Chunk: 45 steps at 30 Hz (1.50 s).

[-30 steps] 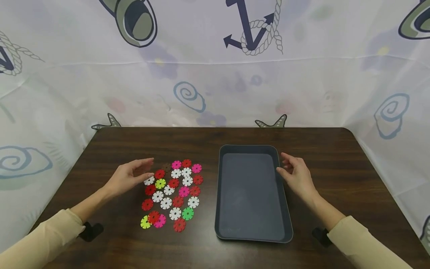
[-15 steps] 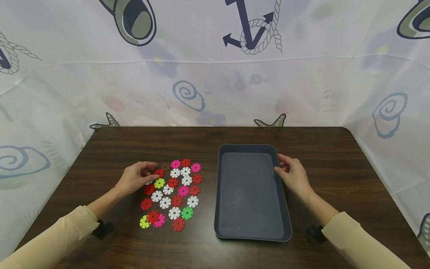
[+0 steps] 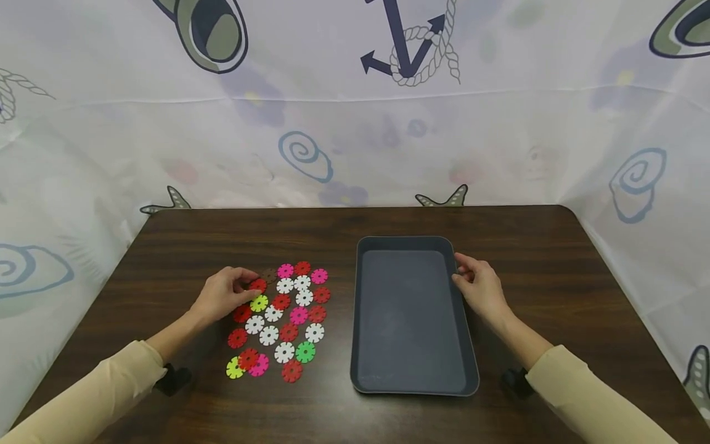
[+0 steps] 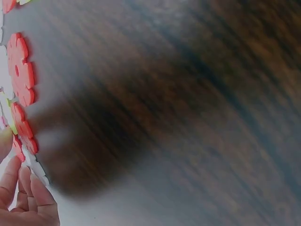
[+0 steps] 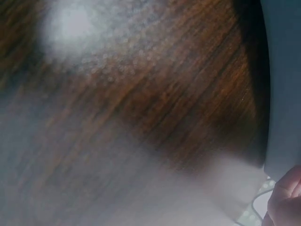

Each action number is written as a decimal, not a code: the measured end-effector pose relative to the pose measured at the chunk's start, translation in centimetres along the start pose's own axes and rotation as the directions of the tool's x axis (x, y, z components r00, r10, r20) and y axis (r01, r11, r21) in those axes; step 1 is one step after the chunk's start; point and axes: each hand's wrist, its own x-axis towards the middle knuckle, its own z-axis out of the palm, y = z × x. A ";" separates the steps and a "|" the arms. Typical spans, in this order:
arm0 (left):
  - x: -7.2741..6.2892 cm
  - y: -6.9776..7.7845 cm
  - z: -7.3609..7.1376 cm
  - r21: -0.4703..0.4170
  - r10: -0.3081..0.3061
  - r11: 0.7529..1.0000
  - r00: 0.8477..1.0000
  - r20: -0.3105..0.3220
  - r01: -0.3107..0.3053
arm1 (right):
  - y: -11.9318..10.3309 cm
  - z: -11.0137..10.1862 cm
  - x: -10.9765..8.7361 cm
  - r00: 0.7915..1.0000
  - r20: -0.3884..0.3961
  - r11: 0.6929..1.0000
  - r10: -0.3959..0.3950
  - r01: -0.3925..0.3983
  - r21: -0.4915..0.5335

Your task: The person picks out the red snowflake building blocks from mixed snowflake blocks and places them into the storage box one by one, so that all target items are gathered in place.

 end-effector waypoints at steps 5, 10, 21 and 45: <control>0.0 0.1 0.0 0.001 0.003 1.000 1.000 -0.006 -0.003 | 0.1 -0.1 0.0 1.000 0.014 1.000 0.010 -0.010 0.007; 0.0 0.3 0.1 -0.007 -0.004 1.000 1.000 -0.010 0.004 | 0.1 0.0 0.0 1.000 0.009 1.000 -0.013 0.013 0.015; -0.1 0.6 0.4 -0.029 -0.025 0.999 0.999 -0.024 0.024 | 0.1 0.2 0.1 1.000 -0.009 1.000 -0.009 0.009 0.020; 1.1 1.8 -0.2 -0.279 -0.139 0.950 0.990 0.033 0.142 | 0.1 0.5 0.0 0.999 -0.036 1.000 0.008 -0.008 0.008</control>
